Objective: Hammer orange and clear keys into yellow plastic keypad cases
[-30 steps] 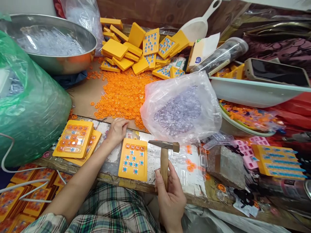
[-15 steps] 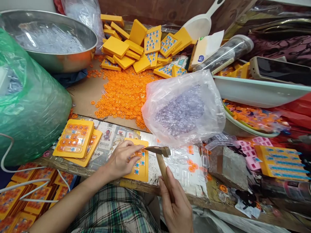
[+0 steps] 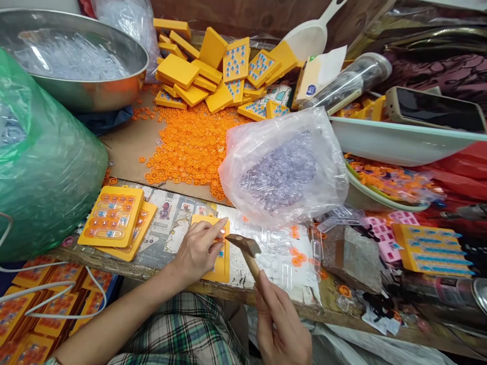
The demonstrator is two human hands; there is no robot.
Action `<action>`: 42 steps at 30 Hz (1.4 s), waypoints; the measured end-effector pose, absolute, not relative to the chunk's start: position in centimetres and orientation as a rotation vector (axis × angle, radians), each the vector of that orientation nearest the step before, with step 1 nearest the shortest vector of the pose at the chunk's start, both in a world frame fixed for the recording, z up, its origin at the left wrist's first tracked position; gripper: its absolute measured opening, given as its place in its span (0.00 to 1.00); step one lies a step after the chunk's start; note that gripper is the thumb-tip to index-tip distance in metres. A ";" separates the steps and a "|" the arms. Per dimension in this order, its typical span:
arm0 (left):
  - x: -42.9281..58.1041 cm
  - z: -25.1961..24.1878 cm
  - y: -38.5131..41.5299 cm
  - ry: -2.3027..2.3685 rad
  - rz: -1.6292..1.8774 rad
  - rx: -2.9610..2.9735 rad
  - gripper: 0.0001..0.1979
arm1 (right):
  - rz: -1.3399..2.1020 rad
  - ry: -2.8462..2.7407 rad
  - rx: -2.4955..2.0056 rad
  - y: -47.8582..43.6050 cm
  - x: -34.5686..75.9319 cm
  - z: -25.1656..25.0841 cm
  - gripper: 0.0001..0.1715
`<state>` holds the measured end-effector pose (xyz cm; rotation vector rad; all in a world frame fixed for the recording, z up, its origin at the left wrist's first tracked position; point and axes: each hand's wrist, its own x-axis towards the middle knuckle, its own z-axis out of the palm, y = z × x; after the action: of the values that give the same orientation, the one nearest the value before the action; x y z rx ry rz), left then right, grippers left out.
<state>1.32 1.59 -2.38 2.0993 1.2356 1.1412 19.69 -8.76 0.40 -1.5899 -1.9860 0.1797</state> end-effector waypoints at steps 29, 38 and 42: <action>-2.1 -3.6 11.1 1.387 0.881 2.327 0.11 | 0.159 -1.841 -1.665 -6.2 17.4 -1.9 0.38; -2.1 -1.0 9.1 1.322 0.995 2.248 0.09 | 0.349 -1.674 -1.621 -7.0 18.1 -0.7 0.33; -2.6 0.3 4.1 1.212 1.046 2.156 0.17 | 0.370 -1.824 -1.521 -7.4 18.5 -0.3 0.31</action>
<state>-2.55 4.10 0.34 2.1559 1.2116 1.0457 18.49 -7.40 -0.26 -1.5214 -1.8236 0.3696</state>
